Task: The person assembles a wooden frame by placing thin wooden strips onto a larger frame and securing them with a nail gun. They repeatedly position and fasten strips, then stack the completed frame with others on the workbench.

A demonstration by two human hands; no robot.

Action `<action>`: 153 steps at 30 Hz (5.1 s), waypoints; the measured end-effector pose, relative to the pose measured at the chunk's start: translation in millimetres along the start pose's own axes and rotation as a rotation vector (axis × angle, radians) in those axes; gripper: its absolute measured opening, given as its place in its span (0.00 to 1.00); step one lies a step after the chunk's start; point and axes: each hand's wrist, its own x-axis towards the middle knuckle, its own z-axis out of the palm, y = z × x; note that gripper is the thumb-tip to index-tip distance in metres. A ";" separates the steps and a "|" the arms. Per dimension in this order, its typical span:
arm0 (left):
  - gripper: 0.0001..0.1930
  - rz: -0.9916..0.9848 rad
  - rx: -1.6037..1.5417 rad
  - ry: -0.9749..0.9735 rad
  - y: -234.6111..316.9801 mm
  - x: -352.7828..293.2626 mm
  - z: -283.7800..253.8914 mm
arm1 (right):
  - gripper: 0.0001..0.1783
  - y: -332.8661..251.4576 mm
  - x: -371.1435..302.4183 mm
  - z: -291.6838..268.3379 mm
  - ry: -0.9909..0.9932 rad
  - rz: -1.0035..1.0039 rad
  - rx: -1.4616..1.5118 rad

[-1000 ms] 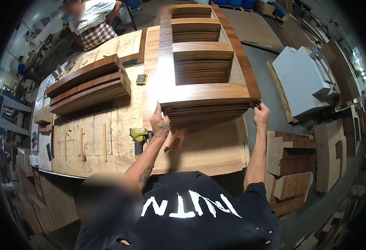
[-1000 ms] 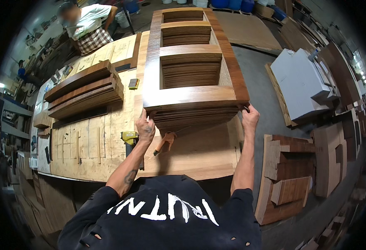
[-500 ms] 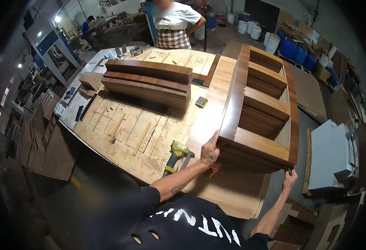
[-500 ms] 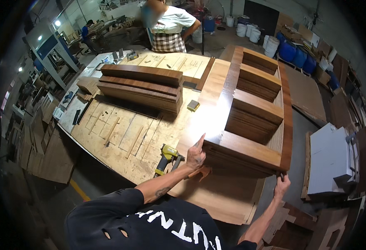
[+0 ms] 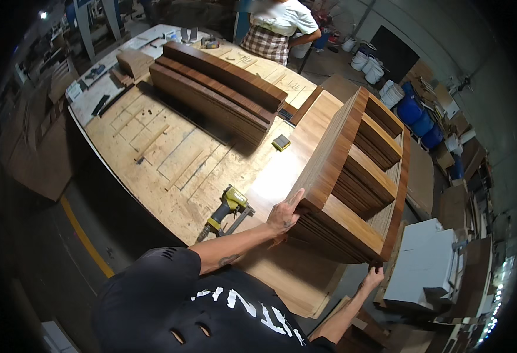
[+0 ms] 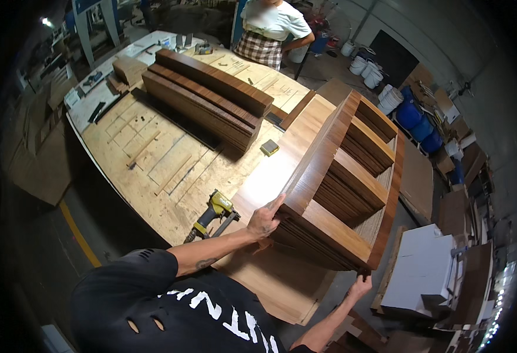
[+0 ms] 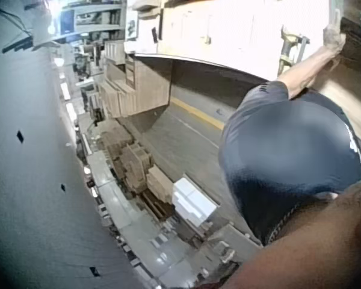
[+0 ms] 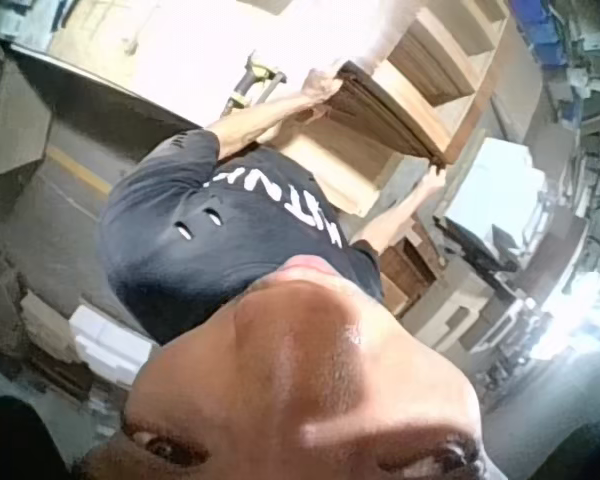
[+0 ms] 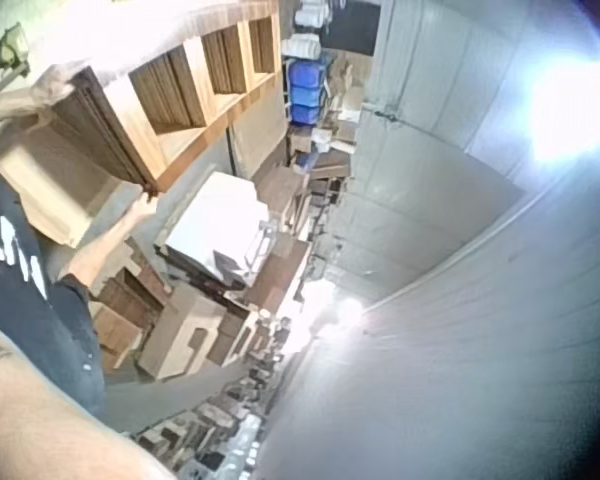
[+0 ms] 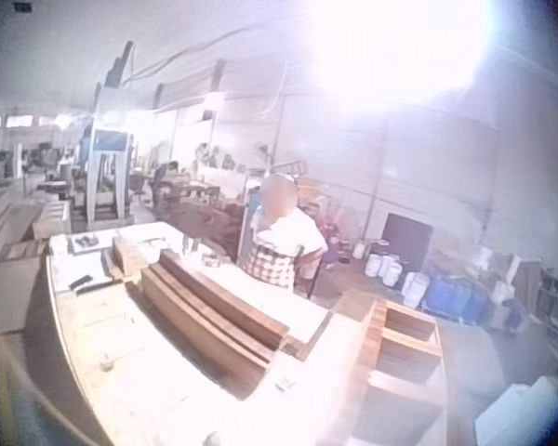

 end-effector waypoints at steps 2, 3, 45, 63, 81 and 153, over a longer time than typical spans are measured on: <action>0.46 -0.094 -0.062 -0.099 20.1 2.6 -15.2 | 0.17 1.4 -0.4 -6.5 -0.021 0.009 -0.060; 0.46 -0.036 -0.115 -0.064 16.3 4.3 -12.0 | 0.18 3.2 0.3 -6.5 -0.026 -0.018 -0.013; 0.47 0.002 -0.163 -0.153 -28.4 -3.9 2.5 | 0.15 1.1 -18.3 9.7 0.071 0.024 -0.245; 0.48 0.107 0.032 -0.099 -56.5 -9.8 32.5 | 0.09 27.9 -2.2 9.4 0.230 -0.140 -0.389; 0.42 0.029 -0.081 -0.305 -47.0 5.3 13.9 | 0.18 65.1 -25.4 26.2 0.265 0.127 -0.630; 0.17 -0.402 0.121 -0.462 -589.3 -20.6 -875.8 | 0.35 -387.4 -565.7 923.1 -0.938 0.211 -0.490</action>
